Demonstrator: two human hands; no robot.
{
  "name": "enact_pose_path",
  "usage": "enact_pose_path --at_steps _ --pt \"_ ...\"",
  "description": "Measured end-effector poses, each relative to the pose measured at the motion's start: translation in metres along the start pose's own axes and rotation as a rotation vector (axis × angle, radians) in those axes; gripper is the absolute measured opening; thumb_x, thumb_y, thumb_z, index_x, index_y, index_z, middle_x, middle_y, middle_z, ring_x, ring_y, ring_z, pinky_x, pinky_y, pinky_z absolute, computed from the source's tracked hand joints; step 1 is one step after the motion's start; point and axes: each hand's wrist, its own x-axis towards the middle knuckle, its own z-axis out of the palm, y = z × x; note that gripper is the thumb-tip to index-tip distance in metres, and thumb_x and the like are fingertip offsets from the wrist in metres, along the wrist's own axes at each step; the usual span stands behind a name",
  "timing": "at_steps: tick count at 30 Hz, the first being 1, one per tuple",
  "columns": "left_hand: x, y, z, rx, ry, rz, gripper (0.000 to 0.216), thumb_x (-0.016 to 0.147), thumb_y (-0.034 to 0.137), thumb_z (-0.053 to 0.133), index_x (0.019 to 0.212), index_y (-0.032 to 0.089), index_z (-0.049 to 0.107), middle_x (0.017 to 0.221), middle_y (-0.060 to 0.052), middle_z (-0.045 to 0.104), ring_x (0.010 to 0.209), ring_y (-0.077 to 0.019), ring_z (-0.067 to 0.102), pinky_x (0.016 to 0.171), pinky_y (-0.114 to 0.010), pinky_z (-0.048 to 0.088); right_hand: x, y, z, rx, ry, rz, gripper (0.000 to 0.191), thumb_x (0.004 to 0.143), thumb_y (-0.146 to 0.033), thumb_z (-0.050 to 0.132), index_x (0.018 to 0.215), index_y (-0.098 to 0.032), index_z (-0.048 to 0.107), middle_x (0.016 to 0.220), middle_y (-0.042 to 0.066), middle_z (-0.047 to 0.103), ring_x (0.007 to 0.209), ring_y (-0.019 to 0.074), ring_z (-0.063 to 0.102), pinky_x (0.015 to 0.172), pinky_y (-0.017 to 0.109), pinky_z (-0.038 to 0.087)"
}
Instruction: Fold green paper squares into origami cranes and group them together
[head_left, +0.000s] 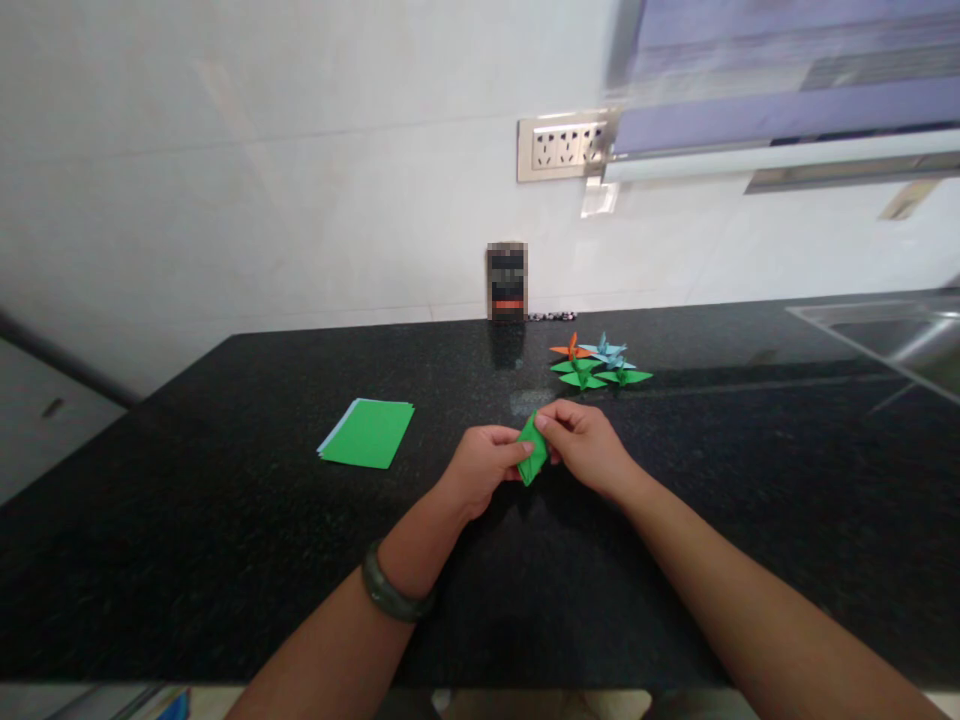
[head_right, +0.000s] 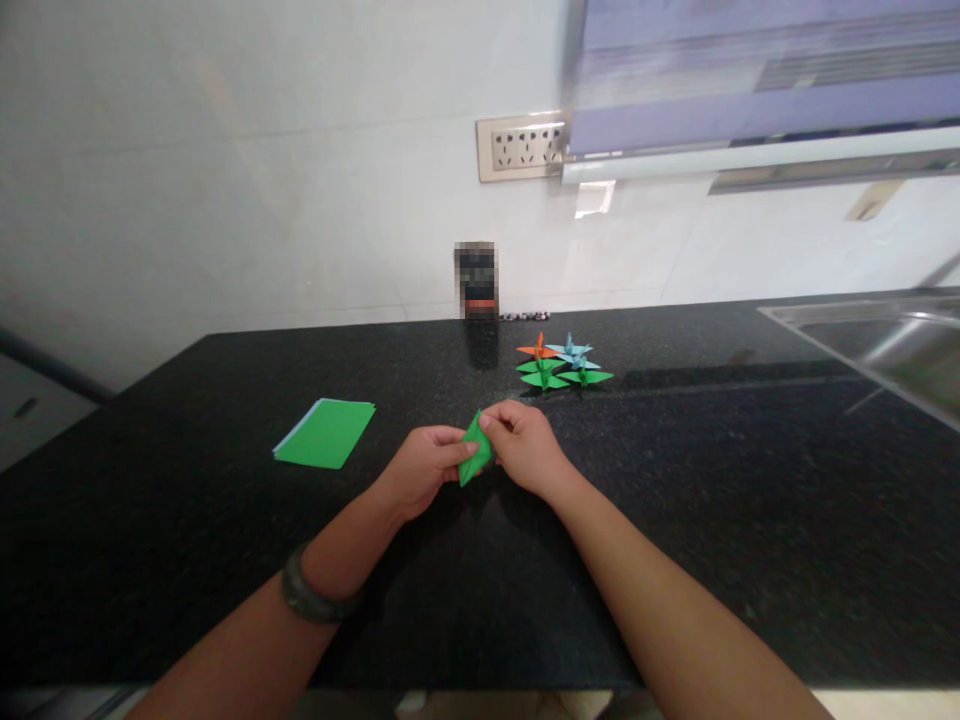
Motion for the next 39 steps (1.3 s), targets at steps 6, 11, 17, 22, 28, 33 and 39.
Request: enact_pose_path --at_steps 6,11,17,22,28,33,39 --pt "-0.0005 -0.0007 0.0005 0.033 0.012 0.019 0.019 0.055 0.027 0.071 0.059 0.01 0.064 0.056 -0.002 0.06 0.05 -0.0101 0.052 0.052 -0.025 0.043 -0.0014 -0.0035 0.0016 0.076 -0.015 0.009 0.028 0.07 -0.041 0.06 0.078 -0.013 0.061 0.061 0.0 0.058 0.046 0.0089 0.047 0.043 0.022 0.038" --pt "-0.0004 -0.0023 0.0012 0.08 0.033 0.032 0.02 0.054 0.029 0.072 0.058 0.011 0.064 0.053 -0.001 0.058 0.048 -0.0096 0.051 0.05 -0.024 0.042 -0.0013 -0.0022 0.0022 0.052 -0.031 0.008 0.02 0.071 -0.033 0.061 0.073 -0.014 0.061 0.053 -0.002 0.054 0.043 0.0075 0.044 0.041 0.02 0.035" --pt "0.0006 -0.0045 0.0011 0.099 0.047 0.039 0.019 0.054 0.028 0.073 0.058 0.011 0.064 0.053 -0.002 0.059 0.048 -0.0097 0.051 0.048 -0.023 0.042 -0.0014 -0.0017 0.0025 0.106 -0.06 0.06 0.018 0.071 -0.031 0.059 0.077 -0.013 0.061 0.056 -0.002 0.055 0.043 0.0067 0.045 0.04 0.019 0.037" --pt "0.0007 -0.005 0.0 0.113 0.034 0.064 0.017 0.057 0.027 0.071 0.059 0.011 0.066 0.053 -0.002 0.06 0.047 -0.0086 0.05 0.047 -0.021 0.04 -0.002 -0.0038 0.0037 0.143 -0.083 0.087 0.016 0.07 -0.029 0.058 0.072 -0.014 0.06 0.057 -0.002 0.056 0.046 0.0075 0.047 0.044 0.02 0.039" --pt "-0.0006 -0.0037 -0.0002 0.135 0.002 0.089 0.024 0.059 0.033 0.071 0.064 0.01 0.069 0.057 -0.004 0.063 0.049 -0.0096 0.051 0.048 -0.022 0.041 0.0 -0.0021 0.0035 0.166 -0.053 0.079 0.012 0.068 -0.026 0.058 0.069 -0.014 0.06 0.059 -0.001 0.056 0.048 0.008 0.047 0.046 0.02 0.039" --pt "-0.0011 -0.0024 0.0001 0.157 0.019 0.122 0.027 0.061 0.037 0.07 0.065 0.01 0.07 0.054 -0.004 0.062 0.048 -0.01 0.05 0.048 -0.022 0.04 -0.0001 -0.0036 0.0038 0.203 -0.049 0.109 0.011 0.067 -0.024 0.058 0.07 -0.013 0.059 0.06 -0.001 0.056 0.049 0.0081 0.049 0.047 0.021 0.041" --pt "0.0017 -0.0037 -0.0022 0.068 0.036 0.076 0.03 0.055 0.039 0.074 0.065 0.011 0.068 0.056 -0.005 0.063 0.05 -0.0119 0.054 0.051 -0.024 0.042 -0.0019 -0.0064 -0.0001 0.301 -0.096 0.109 0.022 0.07 -0.032 0.06 0.08 -0.013 0.063 0.066 0.0 0.061 0.054 0.009 0.053 0.053 0.023 0.045"
